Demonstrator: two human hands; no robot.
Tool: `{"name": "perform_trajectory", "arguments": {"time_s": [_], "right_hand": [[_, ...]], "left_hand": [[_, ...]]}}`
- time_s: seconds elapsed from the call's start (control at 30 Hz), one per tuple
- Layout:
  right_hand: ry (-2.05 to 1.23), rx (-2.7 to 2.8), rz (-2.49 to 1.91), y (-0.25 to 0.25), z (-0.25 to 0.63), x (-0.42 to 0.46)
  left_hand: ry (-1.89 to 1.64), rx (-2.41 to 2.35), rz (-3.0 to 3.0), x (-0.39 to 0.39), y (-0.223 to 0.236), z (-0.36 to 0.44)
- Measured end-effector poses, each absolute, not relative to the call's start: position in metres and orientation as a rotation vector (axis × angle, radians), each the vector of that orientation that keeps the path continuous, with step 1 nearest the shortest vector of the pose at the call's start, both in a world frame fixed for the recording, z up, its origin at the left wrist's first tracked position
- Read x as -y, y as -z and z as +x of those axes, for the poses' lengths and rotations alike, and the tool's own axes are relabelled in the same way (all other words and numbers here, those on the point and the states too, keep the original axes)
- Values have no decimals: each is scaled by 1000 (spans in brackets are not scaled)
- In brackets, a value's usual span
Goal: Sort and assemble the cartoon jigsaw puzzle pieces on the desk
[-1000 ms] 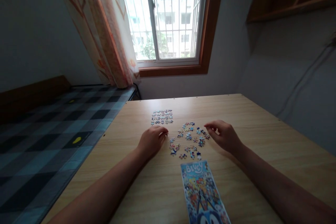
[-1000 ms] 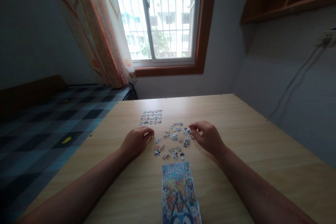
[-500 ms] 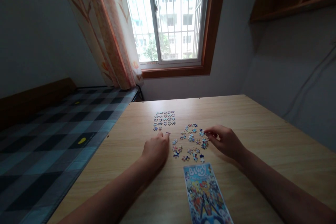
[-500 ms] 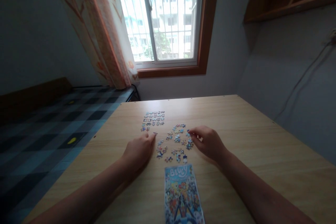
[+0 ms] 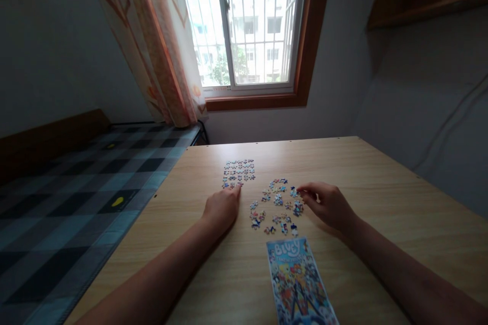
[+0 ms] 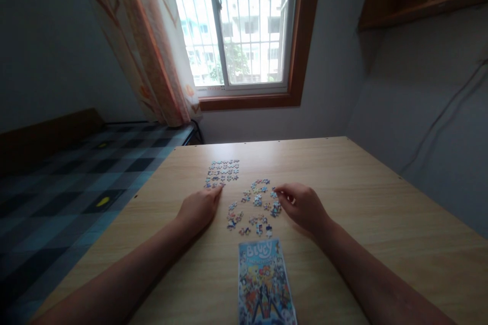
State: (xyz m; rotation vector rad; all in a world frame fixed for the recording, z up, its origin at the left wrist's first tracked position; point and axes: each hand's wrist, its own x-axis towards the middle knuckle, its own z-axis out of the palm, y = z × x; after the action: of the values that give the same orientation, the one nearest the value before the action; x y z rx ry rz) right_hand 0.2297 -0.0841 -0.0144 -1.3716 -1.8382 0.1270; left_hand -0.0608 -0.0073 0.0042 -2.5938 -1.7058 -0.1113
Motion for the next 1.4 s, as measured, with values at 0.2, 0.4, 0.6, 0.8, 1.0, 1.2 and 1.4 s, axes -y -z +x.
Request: {"name": "perform_trajectory", "arguments": {"time_s": [0.2, 0.4, 0.6, 0.8, 1.0, 1.2, 1.4], "right_hand": [[-108, 1796, -1394, 14, 234, 83], [-105, 1803, -1450, 10, 240, 81], [-175, 2034, -1475, 4, 242, 84], [-275, 2145, -1415, 2, 243, 88], [-312, 2233, -1431, 2, 243, 87], [-309, 2232, -1429, 4, 242, 85], [-132, 2262, -1407, 5, 240, 85]], "left_hand": [[127, 1732, -2598, 9, -9, -60], [132, 1721, -2580, 9, -7, -60], [177, 1710, -2582, 7, -6, -60], [193, 1642, -2586, 11, -8, -58], [252, 1575, -2614, 13, -7, -58], [238, 1546, -2634, 13, -5, -57], [285, 1504, -2646, 14, -4, -57]]}}
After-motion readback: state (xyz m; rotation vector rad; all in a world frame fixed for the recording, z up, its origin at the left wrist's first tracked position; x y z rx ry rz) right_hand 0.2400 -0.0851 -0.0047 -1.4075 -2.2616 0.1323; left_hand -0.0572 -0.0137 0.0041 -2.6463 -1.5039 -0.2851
